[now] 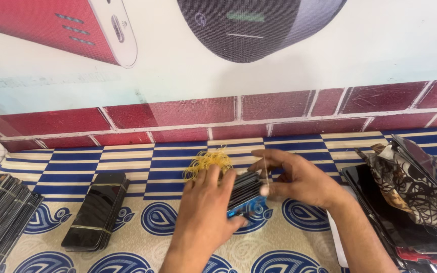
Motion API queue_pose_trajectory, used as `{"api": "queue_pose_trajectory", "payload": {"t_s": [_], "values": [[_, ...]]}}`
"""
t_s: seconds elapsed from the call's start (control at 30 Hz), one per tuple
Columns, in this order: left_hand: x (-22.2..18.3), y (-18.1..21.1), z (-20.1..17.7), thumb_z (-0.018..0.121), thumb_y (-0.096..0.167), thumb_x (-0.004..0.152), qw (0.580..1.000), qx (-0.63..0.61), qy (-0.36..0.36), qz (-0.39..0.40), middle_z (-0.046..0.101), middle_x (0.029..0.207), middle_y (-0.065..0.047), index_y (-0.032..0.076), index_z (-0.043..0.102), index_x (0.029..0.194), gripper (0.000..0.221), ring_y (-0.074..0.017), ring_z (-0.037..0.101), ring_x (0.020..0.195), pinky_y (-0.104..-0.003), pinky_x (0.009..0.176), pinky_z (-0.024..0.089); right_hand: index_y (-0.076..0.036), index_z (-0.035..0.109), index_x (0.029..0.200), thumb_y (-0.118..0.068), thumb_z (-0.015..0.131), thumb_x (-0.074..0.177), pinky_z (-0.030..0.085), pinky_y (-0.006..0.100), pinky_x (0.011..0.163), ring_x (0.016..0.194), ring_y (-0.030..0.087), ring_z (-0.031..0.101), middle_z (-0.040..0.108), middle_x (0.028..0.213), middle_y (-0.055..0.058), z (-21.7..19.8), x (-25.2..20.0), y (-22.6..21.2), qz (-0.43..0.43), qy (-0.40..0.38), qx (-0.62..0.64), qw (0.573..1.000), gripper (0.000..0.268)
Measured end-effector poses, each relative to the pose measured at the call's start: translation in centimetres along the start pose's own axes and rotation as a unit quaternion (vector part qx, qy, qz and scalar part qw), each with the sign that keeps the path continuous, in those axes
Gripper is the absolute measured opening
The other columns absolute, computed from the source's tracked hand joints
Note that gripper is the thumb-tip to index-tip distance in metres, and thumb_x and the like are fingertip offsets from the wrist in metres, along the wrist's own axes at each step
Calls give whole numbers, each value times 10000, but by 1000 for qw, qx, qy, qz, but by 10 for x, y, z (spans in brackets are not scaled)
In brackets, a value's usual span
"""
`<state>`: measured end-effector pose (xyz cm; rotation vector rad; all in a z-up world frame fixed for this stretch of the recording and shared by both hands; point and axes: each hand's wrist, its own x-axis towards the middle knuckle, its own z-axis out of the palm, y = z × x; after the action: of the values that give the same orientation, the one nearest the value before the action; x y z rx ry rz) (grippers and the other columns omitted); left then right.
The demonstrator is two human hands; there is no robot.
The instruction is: The person wipes the surfaces of multiple smartphone screens using a patterned cloth. They handle the devices one by one, picking them up from a pile, wiping the front and back, and placing them back down. The task involves repetitive cleaning motions on various phone units.
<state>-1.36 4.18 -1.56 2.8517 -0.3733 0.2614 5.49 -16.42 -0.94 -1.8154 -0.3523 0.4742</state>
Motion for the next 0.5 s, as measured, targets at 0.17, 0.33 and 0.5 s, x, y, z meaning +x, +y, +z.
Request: {"api": "queue_pose_trajectory", "payload": {"t_s": [0.17,0.33,0.5], "values": [[-11,-8,-10,890,398,715,995,-31,-79,-60,599,1291,-122,84,463,1435,894,-292,575,1179,-462,1003,440,-136,492,1513,-51,760,731,604,362,876,1150,234,727,724,1295,120,0,1,7,-12,-17,3,1000,830],[-14,-7,-3,855,403,751,997,4,-53,-54,610,1266,-139,50,500,1373,799,-316,573,1158,-485,961,444,-63,486,1490,-198,645,872,520,380,1048,1289,231,653,691,1408,112,-2,7,19,-68,34,24,997,652],[-17,-3,-5,850,372,730,998,-19,-34,-58,611,1275,-127,63,500,1384,803,-319,562,1193,-488,947,411,-12,462,1483,-335,541,954,429,404,1141,1382,255,579,638,1455,137,27,8,32,-118,77,207,968,625]]}}
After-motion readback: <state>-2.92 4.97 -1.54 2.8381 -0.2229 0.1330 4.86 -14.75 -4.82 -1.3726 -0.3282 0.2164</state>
